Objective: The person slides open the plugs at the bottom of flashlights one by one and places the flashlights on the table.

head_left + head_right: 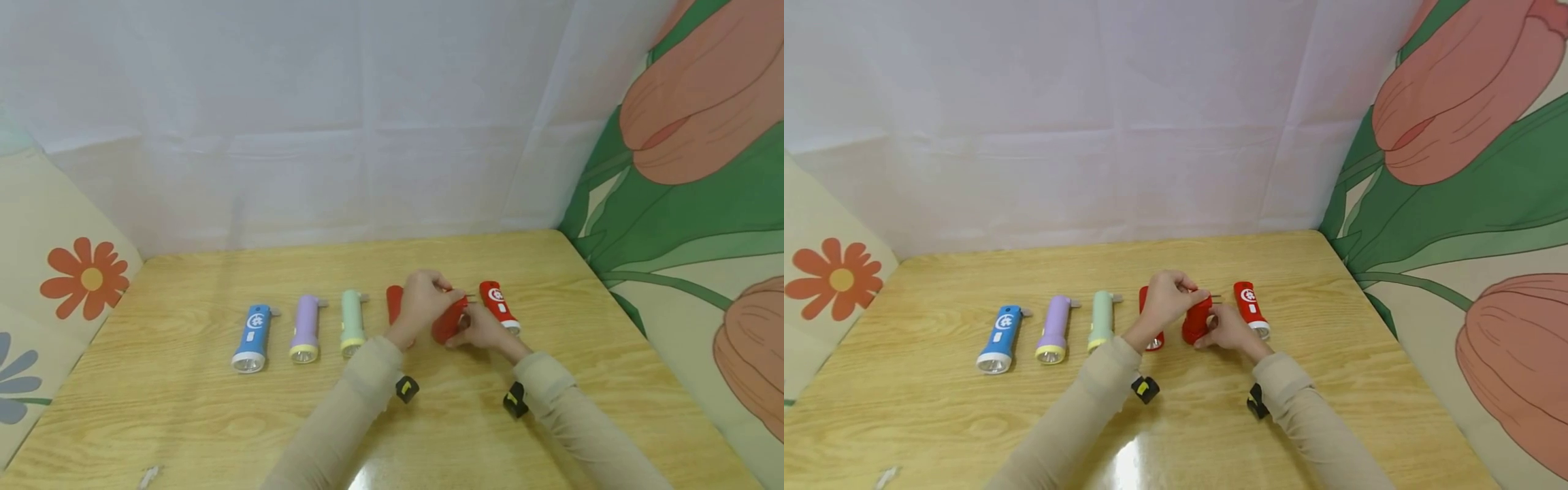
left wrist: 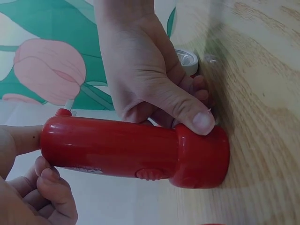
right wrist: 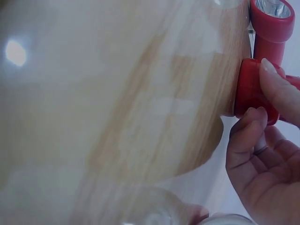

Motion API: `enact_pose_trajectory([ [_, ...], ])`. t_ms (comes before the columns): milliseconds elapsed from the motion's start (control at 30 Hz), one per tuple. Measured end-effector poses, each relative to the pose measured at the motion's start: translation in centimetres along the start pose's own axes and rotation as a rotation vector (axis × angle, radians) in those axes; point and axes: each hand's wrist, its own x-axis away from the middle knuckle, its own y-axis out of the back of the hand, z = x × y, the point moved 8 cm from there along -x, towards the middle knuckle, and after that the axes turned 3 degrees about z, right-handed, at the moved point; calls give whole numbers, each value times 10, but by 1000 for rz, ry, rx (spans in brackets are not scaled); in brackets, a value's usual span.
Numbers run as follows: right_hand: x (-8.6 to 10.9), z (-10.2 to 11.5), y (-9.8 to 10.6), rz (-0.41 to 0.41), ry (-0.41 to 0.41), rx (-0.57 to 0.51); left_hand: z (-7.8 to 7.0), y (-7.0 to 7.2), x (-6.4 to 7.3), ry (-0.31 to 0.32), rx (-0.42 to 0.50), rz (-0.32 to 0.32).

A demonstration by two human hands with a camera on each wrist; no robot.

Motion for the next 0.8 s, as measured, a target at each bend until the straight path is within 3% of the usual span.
enact_pose_trajectory([
  [433,0,-1,-1,29,-14,-38,0,0,0,0,16,23],
  [800,0,-1,-2,23,-1,-42,-1,2,1,-117,90,103],
])
